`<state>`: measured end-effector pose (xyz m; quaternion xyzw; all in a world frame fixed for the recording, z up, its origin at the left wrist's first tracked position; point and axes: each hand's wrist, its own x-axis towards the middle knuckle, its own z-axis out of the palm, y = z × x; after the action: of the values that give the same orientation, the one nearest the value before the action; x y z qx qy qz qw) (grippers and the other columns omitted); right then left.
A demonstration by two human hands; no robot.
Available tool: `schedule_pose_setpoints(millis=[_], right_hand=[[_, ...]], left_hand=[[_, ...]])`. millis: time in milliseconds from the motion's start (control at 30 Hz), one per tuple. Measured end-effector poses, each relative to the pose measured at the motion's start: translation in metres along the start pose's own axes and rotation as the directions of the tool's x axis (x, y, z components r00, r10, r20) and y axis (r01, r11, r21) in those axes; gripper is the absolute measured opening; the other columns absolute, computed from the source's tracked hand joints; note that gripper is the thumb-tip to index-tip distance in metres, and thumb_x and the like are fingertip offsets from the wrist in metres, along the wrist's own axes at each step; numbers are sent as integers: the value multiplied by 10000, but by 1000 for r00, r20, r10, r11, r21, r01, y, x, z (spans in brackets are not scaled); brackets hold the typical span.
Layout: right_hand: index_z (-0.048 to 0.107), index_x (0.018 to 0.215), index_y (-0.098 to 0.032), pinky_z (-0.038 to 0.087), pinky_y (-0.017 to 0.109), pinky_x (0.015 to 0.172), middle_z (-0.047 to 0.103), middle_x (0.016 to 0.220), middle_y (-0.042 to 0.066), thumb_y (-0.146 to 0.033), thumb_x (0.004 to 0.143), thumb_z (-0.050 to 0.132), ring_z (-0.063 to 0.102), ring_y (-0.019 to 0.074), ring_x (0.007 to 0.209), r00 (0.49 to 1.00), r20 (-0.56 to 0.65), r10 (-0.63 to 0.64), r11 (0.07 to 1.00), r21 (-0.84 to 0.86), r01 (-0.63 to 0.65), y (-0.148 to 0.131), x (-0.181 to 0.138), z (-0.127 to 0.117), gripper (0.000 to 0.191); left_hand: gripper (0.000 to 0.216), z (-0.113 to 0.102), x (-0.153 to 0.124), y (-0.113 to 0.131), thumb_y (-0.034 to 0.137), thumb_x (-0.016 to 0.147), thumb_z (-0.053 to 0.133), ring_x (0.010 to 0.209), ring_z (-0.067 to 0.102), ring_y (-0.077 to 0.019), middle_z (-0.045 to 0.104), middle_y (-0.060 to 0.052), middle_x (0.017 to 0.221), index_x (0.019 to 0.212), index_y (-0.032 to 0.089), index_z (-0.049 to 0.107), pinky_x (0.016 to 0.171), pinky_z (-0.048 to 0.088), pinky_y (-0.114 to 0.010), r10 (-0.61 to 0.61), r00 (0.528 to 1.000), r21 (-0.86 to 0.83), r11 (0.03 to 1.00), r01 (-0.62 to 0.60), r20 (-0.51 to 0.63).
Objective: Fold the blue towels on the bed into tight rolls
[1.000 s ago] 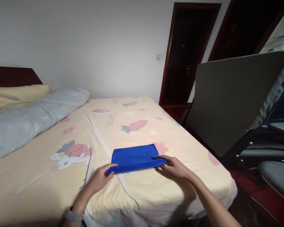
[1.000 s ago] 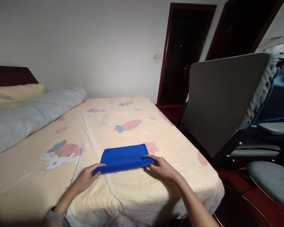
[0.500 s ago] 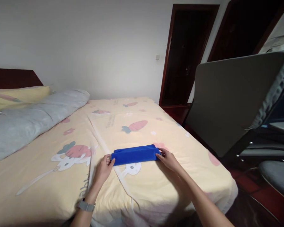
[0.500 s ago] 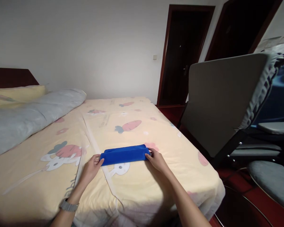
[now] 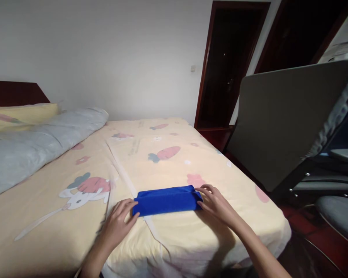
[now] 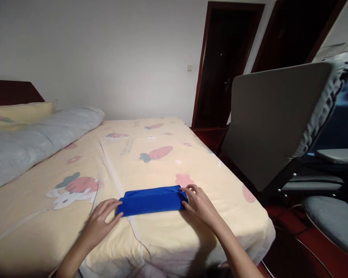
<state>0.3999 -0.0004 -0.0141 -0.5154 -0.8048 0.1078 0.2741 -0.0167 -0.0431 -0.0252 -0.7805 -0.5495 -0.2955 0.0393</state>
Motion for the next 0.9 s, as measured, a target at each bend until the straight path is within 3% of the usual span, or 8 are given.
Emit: schedule_pose_setpoints(millis=[100, 233, 333, 400, 500, 600, 733, 900], right_hand=[[633, 1322, -289, 524, 441, 998, 600, 1310, 104, -264, 848, 647, 592, 303, 1187, 985, 86, -147, 989, -21, 150, -5, 2, 3, 475], [647, 1313, -259, 530, 450, 980, 650, 1263, 100, -145, 756, 623, 620, 310, 1143, 979, 87, -184, 981, -39, 188, 1, 11, 10, 569], [653, 1291, -253, 515, 452, 996, 683, 1235, 89, -166, 786, 597, 632, 297, 1131, 989, 76, -123, 990, 80, 117, 6, 19, 9, 515], [633, 1307, -244, 520, 426, 990, 691, 1240, 81, -223, 832, 591, 644, 279, 1127, 996, 90, -26, 973, 229, 4, 8, 26, 7, 477], [597, 1334, -215, 549, 388, 940, 710, 1207, 73, -313, 888, 564, 684, 246, 1045, 981, 133, 138, 896, 405, -181, 13, 41, 10, 457], [627, 1269, -189, 541, 399, 952, 721, 1179, 81, -416, 928, 524, 686, 255, 1049, 964, 120, 238, 856, 442, -267, 17, 58, 19, 422], [654, 1215, -173, 533, 440, 956, 727, 1169, 111, -475, 944, 513, 683, 286, 1050, 953, 112, 280, 853, 427, -301, 22, 73, 28, 429], [659, 1226, -167, 575, 407, 890, 747, 1100, 94, -442, 891, 622, 700, 281, 1005, 956, 193, 221, 839, 462, -287, 28, 74, 26, 435]], left_hand=[[348, 2, 3, -3, 323, 888, 630, 1195, 642, -285, 701, -54, 1266, 1233, 309, 676, 1028, 522, -423, 132, 986, 23, 991, -135, 106], [401, 5, 13, -9, 206, 843, 576, 1169, 657, -281, 725, -50, 1237, 1224, 278, 679, 1044, 503, -403, 85, 984, -31, 996, -81, 154], [353, 6, 26, -12, 227, 802, 585, 1114, 674, -279, 747, -57, 1158, 1136, 262, 697, 1008, 512, -378, -36, 988, -142, 988, 58, 153], [301, 7, 38, -14, 285, 824, 561, 1029, 697, -259, 755, -57, 1089, 1097, 252, 683, 945, 538, -359, -121, 980, -219, 963, 155, 157], [301, 15, 56, -19, 396, 895, 472, 930, 717, -231, 756, -41, 999, 1083, 238, 646, 864, 555, -332, -268, 942, -315, 893, 322, 204], [357, 23, 74, -22, 492, 933, 425, 971, 718, -259, 762, -57, 963, 1018, 232, 653, 890, 537, -354, -381, 890, -347, 823, 450, 251], [409, 26, 86, -22, 576, 902, 503, 1002, 718, -300, 771, -95, 995, 975, 212, 675, 889, 539, -371, -386, 874, -365, 800, 476, 294], [393, 16, 77, -24, 503, 815, 676, 941, 713, -254, 753, -63, 986, 1042, 184, 647, 846, 551, -335, -236, 878, -546, 707, 450, 417]])
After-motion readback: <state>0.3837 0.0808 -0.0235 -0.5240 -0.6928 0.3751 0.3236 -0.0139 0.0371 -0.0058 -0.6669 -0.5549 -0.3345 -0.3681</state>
